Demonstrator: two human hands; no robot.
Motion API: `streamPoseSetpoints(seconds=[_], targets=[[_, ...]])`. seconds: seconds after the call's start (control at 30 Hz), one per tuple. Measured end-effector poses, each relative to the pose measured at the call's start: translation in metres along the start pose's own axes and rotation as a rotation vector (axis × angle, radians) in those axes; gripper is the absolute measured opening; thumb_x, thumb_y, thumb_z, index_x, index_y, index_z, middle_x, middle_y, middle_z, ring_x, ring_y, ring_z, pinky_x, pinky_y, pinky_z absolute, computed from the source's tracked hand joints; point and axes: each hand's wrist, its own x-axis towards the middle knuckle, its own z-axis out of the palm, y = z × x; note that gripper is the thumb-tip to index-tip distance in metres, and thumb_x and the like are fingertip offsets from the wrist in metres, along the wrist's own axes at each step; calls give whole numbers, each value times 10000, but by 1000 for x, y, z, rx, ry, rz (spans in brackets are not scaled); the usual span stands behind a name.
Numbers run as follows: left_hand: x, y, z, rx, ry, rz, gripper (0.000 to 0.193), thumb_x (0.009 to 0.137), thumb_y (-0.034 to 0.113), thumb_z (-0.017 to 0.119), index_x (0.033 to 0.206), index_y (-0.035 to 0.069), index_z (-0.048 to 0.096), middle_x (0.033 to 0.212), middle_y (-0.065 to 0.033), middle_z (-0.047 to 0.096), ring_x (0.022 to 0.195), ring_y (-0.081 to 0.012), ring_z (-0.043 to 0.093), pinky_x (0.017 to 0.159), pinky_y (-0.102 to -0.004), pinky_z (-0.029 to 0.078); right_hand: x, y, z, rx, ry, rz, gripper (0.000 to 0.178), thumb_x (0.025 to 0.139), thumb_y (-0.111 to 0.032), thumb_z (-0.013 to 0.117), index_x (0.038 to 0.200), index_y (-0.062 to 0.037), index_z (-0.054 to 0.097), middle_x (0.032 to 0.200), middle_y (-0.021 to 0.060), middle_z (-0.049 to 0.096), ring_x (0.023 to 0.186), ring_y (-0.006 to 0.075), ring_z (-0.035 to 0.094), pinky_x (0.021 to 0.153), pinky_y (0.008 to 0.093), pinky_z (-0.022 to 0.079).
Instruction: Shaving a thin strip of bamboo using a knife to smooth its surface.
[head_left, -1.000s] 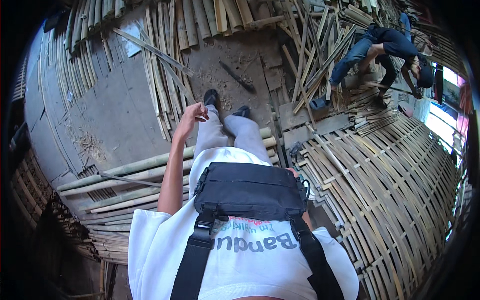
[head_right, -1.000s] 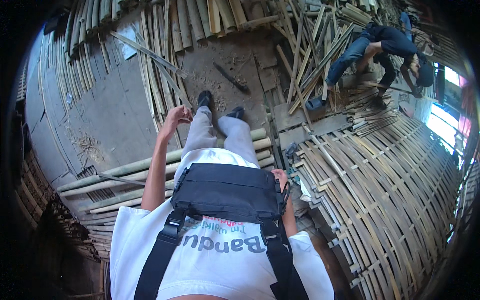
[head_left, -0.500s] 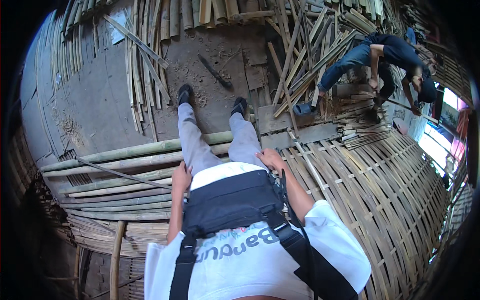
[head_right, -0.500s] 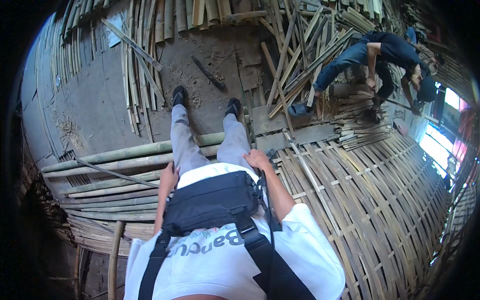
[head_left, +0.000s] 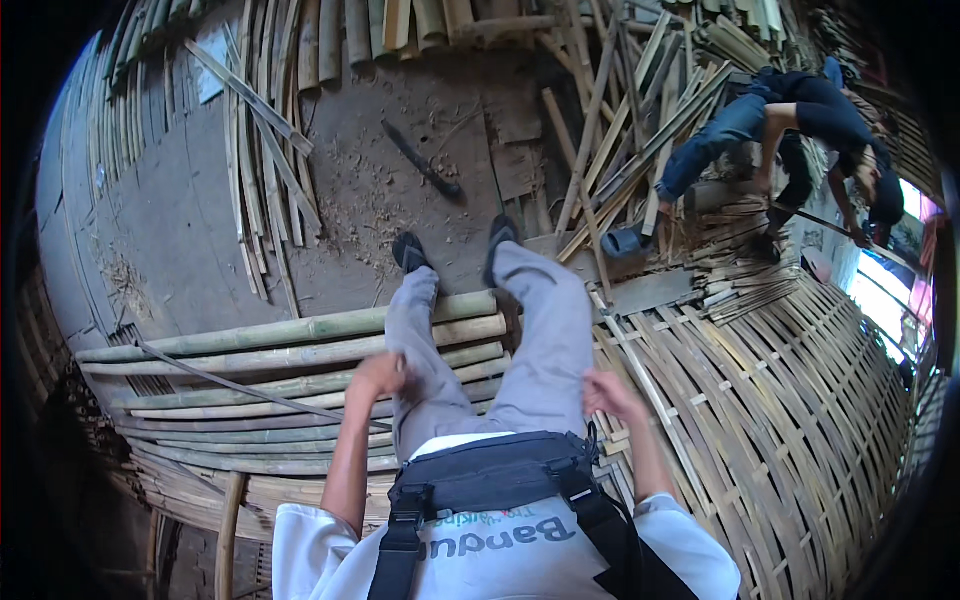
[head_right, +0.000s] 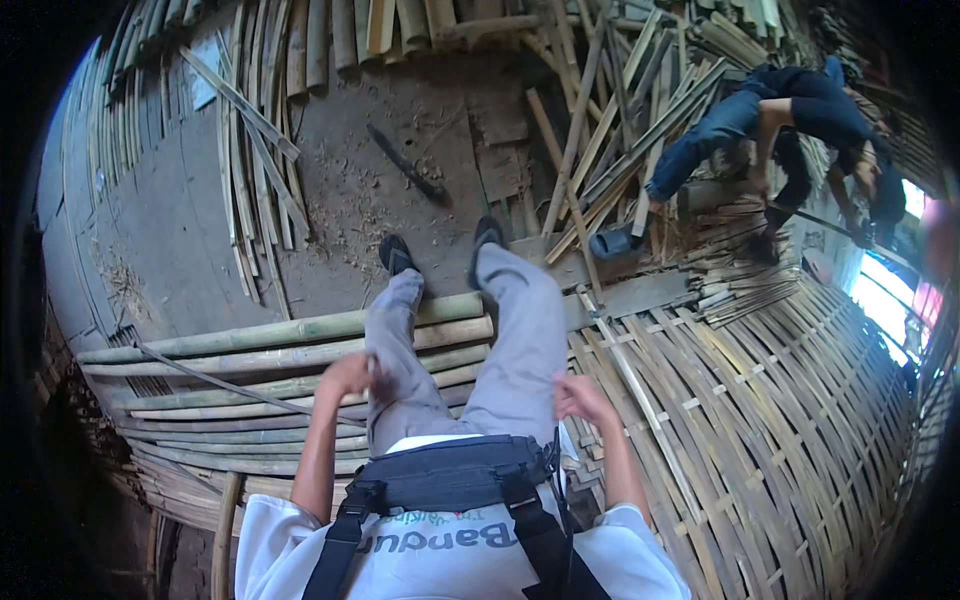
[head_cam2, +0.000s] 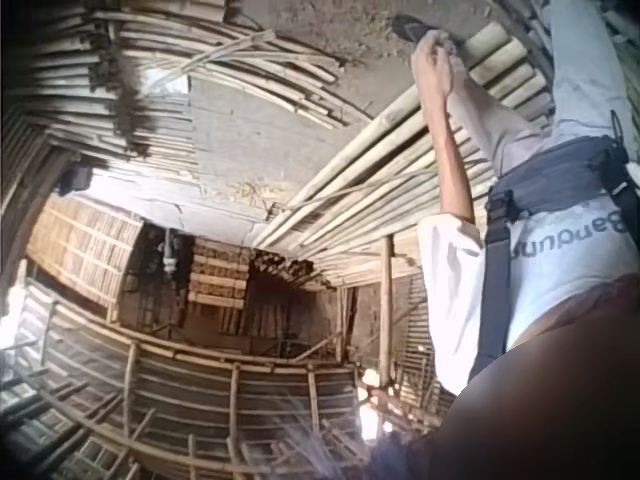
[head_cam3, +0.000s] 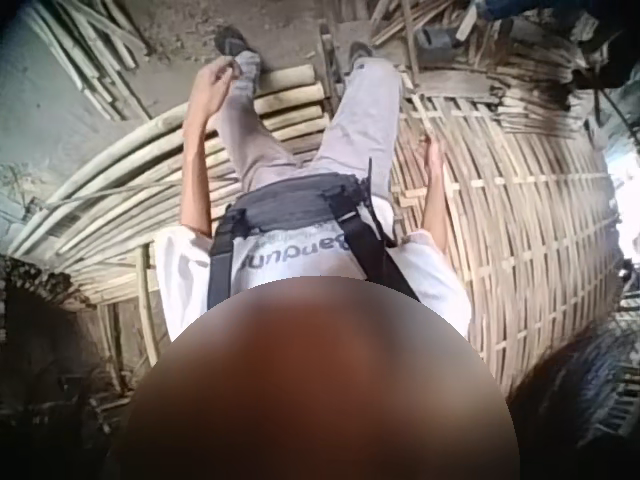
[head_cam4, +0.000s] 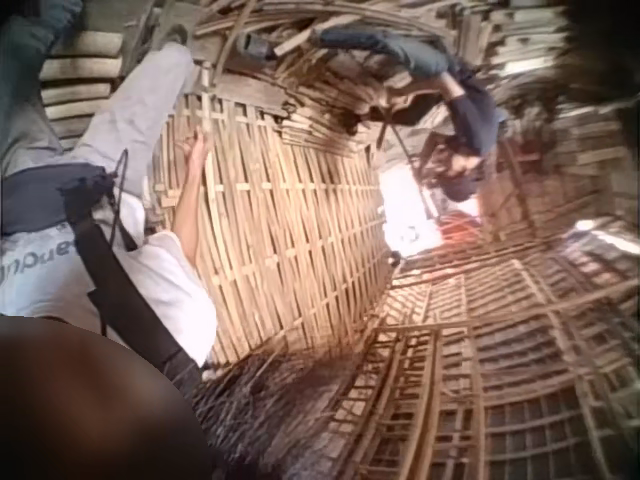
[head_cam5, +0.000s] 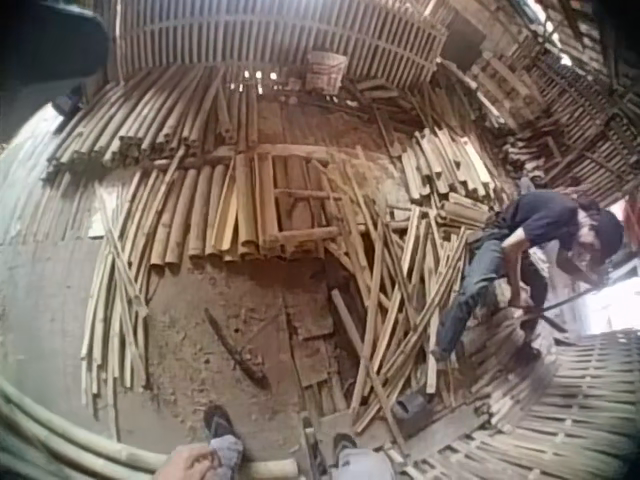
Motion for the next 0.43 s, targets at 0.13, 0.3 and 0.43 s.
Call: streamPoseSetpoints(seconds=[0.13, 0.3, 0.43], targets=[[71, 35, -36, -401, 427, 209, 218, 857, 192, 511, 814, -5, 595, 766, -161, 612, 723, -275, 610, 672, -367, 473, 54, 32, -80, 438, 557, -413, 167, 927, -272, 590, 915, -114, 537, 692, 5, 532, 574, 156, 565, 469, 268, 449], [167, 57, -35, -367, 447, 464, 171, 778, 149, 529, 795, -15, 574, 759, -152, 583, 750, -305, 592, 697, -390, 468, 160, 65, -233, -66, 639, -217, 201, 937, -259, 578, 1047, -95, 543, 729, 32, 551, 578, 153, 589, 458, 280, 477], [256, 90, -8, 45, 500, 584, 200, 777, 175, 524, 806, -5, 606, 812, -171, 615, 787, -374, 604, 716, -462, 485, 260, 50, -371, -84, 724, -257, 272, 965, -297, 520, 773, -107, 488, 647, 8, 527, 488, 94, 482, 397, 243, 376]])
